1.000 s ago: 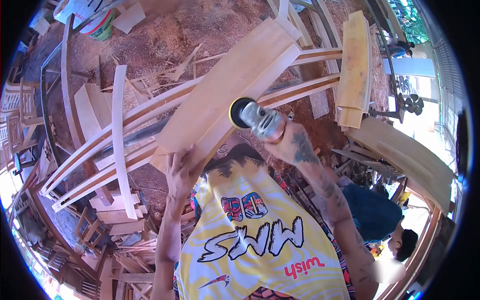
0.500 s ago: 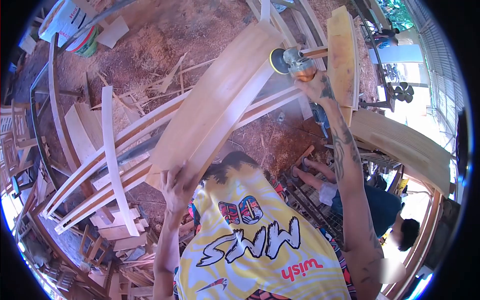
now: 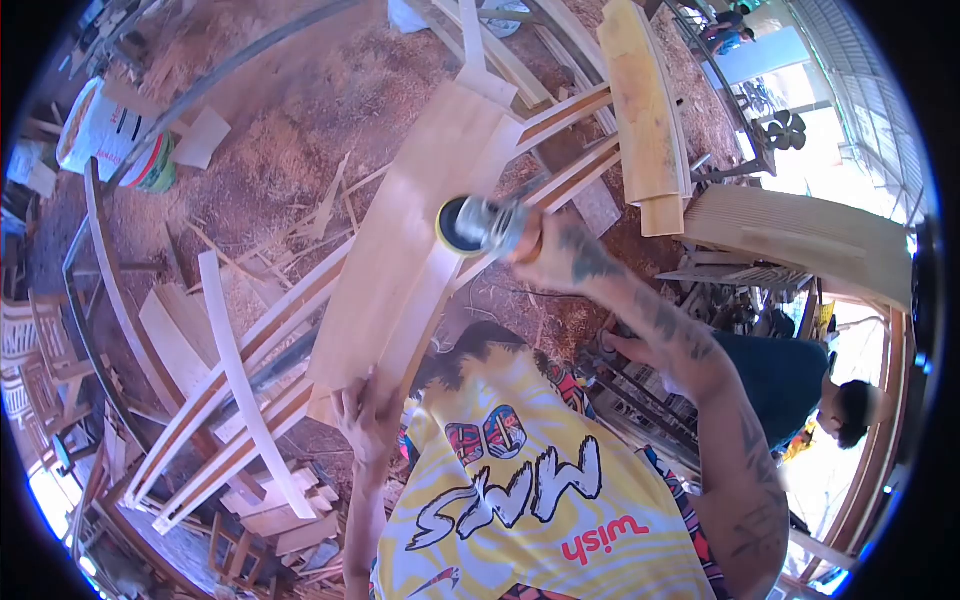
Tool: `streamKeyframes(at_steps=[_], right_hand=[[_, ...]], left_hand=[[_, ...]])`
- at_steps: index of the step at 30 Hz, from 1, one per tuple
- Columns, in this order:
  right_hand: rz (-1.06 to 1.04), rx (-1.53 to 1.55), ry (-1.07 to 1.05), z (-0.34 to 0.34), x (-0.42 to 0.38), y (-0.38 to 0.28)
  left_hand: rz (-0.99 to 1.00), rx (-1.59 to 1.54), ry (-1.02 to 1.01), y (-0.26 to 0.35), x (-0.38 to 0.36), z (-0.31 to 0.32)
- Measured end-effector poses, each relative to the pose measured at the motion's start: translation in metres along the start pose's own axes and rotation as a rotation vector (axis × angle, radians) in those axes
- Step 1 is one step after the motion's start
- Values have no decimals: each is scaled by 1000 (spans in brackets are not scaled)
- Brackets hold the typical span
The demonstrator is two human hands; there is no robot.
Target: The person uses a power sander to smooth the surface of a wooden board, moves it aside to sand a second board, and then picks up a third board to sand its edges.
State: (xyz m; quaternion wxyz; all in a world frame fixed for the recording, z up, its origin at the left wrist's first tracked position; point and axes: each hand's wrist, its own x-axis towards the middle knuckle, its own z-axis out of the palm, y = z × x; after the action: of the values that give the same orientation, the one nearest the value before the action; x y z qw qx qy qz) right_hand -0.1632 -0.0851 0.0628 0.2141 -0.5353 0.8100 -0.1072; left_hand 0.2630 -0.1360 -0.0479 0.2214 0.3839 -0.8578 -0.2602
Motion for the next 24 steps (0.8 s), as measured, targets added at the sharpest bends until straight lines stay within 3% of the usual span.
streamKeyframes(at_steps=[5,8,10,13,17,18,21,24], right_hand=[[201,-12,156,-37,70,89],[319,-26,51,-64,98,108],[189,-56,70,-63,89,92],[190,-45,-5,-47,73,64],[38,4,95,-38,76,70],[192,-26,65,-59,78,56],[295,-42,63,-69,106,95],[265,-128,179,-50,115,112]], left_hand=[[19,-11,27,-6,-4,5],[40,-3,64,-5,-3,7],[47,-5,65,-8,-3,9],[58,2,84,-7,-2,8],[22,4,53,-1,-2,3],[28,0,62,-1,-1,3],[48,-18,91,2,1,5],[62,-19,103,1,3,7]])
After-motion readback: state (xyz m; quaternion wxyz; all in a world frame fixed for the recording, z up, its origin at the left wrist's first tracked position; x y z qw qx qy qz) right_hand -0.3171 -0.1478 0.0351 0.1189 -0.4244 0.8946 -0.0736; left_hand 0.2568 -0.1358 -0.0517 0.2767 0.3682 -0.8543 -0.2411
